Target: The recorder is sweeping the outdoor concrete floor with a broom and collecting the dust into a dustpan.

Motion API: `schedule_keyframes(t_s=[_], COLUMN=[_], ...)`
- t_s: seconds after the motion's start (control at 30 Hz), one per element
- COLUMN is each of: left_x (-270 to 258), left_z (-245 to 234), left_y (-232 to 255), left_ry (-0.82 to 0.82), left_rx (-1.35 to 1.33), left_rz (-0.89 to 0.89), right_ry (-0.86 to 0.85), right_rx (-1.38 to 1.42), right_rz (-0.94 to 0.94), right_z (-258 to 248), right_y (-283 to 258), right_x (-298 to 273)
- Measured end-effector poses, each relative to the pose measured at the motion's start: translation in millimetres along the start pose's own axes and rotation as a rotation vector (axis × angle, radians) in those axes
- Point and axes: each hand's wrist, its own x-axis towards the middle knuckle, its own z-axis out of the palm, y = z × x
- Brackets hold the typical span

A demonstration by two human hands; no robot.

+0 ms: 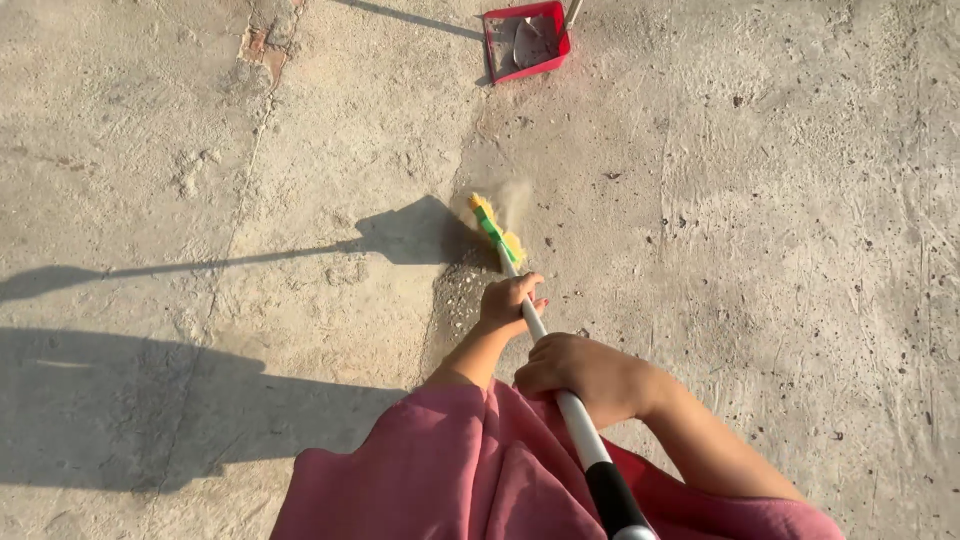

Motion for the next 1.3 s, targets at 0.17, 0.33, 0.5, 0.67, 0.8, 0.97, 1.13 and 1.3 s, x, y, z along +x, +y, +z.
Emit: schedule_keyframes(t_s=[0.17,0.33,0.5,0.67,0.8,0.97,1.13,1.3], left_x=[-22.3,-120.1,-221.1,-220.3,-148.9,-119.7,-136.3,-167.1], left_z=[-20.3,-3.5,41.0,100.3,155.5,184.5,173.0,182.9], left_y=[79.7,79.9,28.7,46.9,72.4,124.5,199.2,195.4], left_ry=[0.107,0.207,0.234,0.144,-0.004,0.129,0.165,0.077], left_rx=[0.163,0.312,0.439,0.296,-0.059,-0.081,-0.005,0.117], left_rz=[0.096,0.008,-0.077,-0.225,-0.389,-0.109,0.055,0.04], right_ry=[0.37,0.652,0.488,0.35,0.304,0.206,0.334,0.288], right_rx=[0.269,0.733,0.739,0.531,0.308,0.129,0.136,0.304], right_rz=[-0.059,-0.216,-0.039,0.065,0.077,0.014,-0.048,0.081], right_z=[-19.1,40.1,111.3,113.9,88.4,74.6,38.1,42.7], right_y=[-18.4,3.0,19.7,1.6,-30.0,-56.0,-79.2,-46.0], right_x=[-67.6,-108.0,-132.9,-160.3,-173.9,-203.5,-252.0,-278.6])
